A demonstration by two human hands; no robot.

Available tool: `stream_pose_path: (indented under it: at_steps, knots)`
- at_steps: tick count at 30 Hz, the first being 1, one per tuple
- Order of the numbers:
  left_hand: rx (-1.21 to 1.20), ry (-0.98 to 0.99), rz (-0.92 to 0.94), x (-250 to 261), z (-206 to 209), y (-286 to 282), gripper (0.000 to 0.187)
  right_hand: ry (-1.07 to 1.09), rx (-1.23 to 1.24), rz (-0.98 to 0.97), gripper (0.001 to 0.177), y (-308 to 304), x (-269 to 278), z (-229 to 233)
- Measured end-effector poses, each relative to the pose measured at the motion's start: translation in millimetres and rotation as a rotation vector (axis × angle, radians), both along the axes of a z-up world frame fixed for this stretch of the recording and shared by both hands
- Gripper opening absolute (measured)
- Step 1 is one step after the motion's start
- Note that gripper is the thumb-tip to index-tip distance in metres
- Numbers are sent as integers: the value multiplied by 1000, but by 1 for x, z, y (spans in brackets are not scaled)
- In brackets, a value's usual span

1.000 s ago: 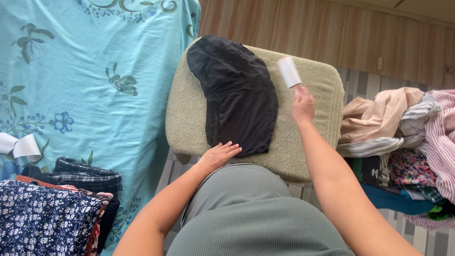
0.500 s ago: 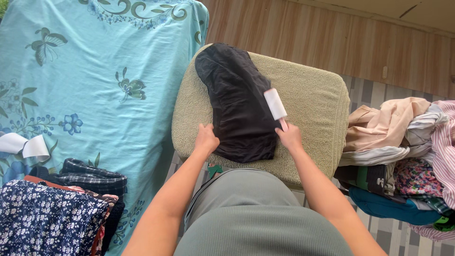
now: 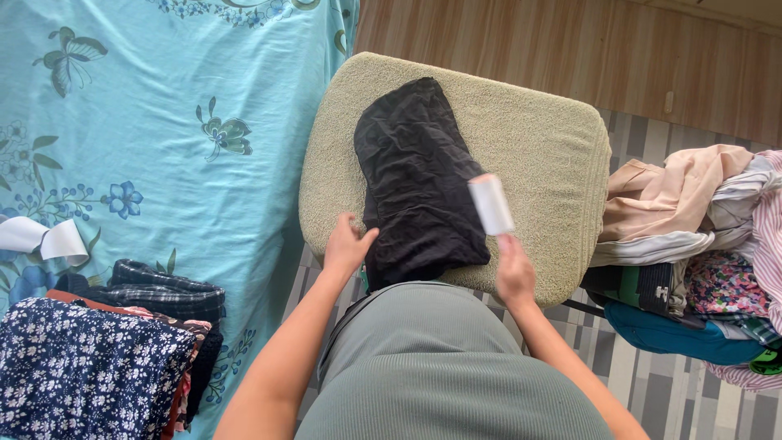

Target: The person cleans a pair of black underwear by removing lint with a lint roller and then folds it.

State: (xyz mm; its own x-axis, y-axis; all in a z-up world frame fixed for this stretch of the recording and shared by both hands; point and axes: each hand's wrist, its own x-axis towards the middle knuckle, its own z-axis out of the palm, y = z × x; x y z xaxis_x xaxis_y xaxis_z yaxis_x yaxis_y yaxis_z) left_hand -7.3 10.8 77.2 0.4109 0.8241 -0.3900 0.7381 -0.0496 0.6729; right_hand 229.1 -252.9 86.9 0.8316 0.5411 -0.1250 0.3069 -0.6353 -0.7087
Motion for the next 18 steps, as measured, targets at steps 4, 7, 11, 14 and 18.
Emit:
stream_pose_path:
  at_steps: [4,7,11,14,18]
  knots:
    - [255,21,-37,41,-9,13,68,41,36,380,40,52,-26,9]
    - [117,221,-92,53,-8,21,61,49,-245,411,31,69,-23,1]
    - [86,165,-37,43,-10,24,61,-90,-220,196,24,81,32,-20]
    - [48,164,-45,45,-15,29,52,-185,-210,181,24,87,65,-33]
    - [-46,186,-53,44,-42,39,44,-21,-108,-176,24,98,83,-39]
